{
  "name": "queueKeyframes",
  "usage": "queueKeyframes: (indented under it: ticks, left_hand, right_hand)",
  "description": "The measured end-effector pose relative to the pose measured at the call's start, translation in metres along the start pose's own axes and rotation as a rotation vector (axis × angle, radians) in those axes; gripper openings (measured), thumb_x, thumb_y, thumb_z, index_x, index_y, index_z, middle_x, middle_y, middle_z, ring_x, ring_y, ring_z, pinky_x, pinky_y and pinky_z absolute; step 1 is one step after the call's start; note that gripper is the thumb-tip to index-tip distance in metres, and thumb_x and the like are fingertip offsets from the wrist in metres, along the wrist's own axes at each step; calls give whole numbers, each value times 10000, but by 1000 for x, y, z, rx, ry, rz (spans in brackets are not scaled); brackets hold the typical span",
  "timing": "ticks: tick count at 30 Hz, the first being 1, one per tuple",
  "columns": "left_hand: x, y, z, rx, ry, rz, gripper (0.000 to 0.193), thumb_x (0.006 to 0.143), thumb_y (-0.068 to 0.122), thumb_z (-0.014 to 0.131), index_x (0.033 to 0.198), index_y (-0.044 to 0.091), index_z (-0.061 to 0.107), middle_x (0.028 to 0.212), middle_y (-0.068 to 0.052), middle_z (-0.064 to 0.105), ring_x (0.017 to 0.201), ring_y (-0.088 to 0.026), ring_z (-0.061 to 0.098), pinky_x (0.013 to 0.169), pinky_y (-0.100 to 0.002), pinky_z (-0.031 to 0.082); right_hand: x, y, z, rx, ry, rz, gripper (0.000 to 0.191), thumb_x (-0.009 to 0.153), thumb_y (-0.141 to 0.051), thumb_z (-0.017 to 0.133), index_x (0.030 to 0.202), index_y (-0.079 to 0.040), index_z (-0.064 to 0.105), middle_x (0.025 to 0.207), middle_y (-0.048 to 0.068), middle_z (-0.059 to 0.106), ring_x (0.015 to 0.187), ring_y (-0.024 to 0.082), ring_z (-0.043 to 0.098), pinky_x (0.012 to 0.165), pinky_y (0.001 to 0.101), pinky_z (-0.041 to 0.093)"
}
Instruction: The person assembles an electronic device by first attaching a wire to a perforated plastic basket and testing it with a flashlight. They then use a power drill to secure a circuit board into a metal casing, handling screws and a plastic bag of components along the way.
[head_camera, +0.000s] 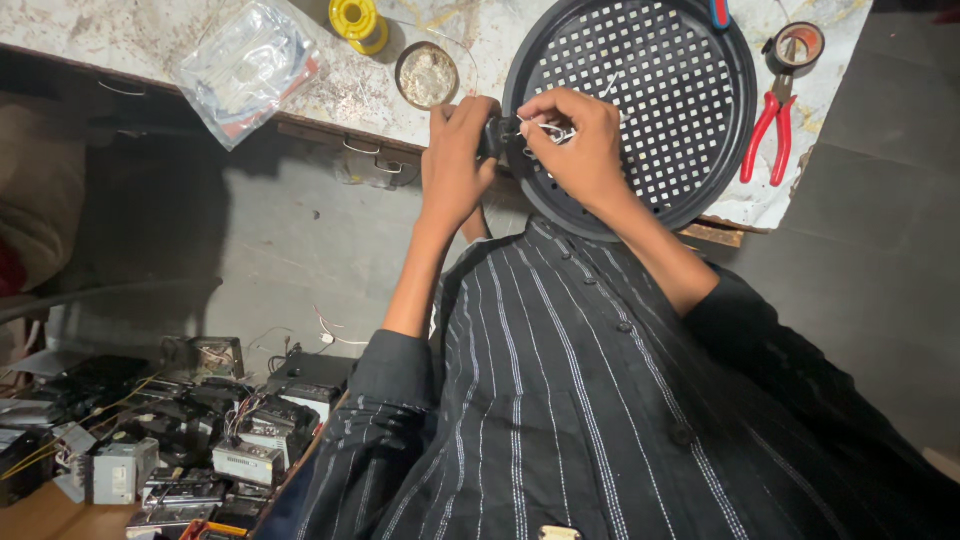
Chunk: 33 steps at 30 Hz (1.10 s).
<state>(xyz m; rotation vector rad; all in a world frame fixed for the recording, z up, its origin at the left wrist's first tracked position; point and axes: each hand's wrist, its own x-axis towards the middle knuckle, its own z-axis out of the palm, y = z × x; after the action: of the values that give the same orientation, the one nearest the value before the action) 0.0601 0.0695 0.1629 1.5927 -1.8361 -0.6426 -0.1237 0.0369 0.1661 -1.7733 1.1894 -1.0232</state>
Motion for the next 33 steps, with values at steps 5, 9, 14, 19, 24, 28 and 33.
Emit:
queueKeyframes:
  ticks: [5,9,14,19,24,28,33]
  left_hand:
    - [-1,-2,5,16,25,-27,596,666,-11,761,1210,126,561,1157,-41,620,1085,-378,526,829,-463,510]
    - [-1,-3,7,3,59,-27,622,656,-13,751,1232,118,554,1180,-51,616,1079,-387,522,825,-466,511]
    - [-1,-1,7,28,58,-38,603,665,-7,759,1218,126,561,1165,-41,616,1085,-386,523,818,-467,514]
    - [-1,2,5,78,67,-16,583,678,-4,775,1201,144,566,1152,-24,612,1108,-376,528,787,-452,534]
    - [-1,5,5,233,80,40,607,631,-1,773,1184,152,575,1156,-14,613,1157,-406,526,712,-451,565]
    - [0,4,5,255,78,55,596,645,11,782,1185,150,574,1163,-20,609,1168,-415,526,690,-452,567]
    - [0,4,5,268,81,56,572,676,-2,772,1187,158,572,1160,-14,609,1174,-410,528,692,-444,571]
  right_hand:
    - [-2,0,2,-38,47,-43,95,867,-2,752,962,-1,754,889,91,752,800,146,753,730,258,567]
    - [-4,0,4,-43,73,-63,85,862,5,750,946,2,759,870,95,752,783,151,753,717,260,564]
    - [-5,0,5,-42,89,-61,83,862,5,746,943,3,763,865,95,754,780,153,753,715,259,565]
    - [-4,-2,5,-91,81,-75,79,856,8,751,932,2,773,850,97,752,770,161,752,709,264,562]
    - [-4,-3,5,-95,72,-87,102,854,21,742,948,0,777,862,98,753,776,165,754,706,265,569]
    - [-4,-3,6,-90,68,-82,101,853,19,757,952,5,772,868,102,749,779,165,749,708,266,569]
    - [-5,-1,7,-89,63,-84,103,859,20,760,959,4,775,862,104,741,781,170,742,711,275,569]
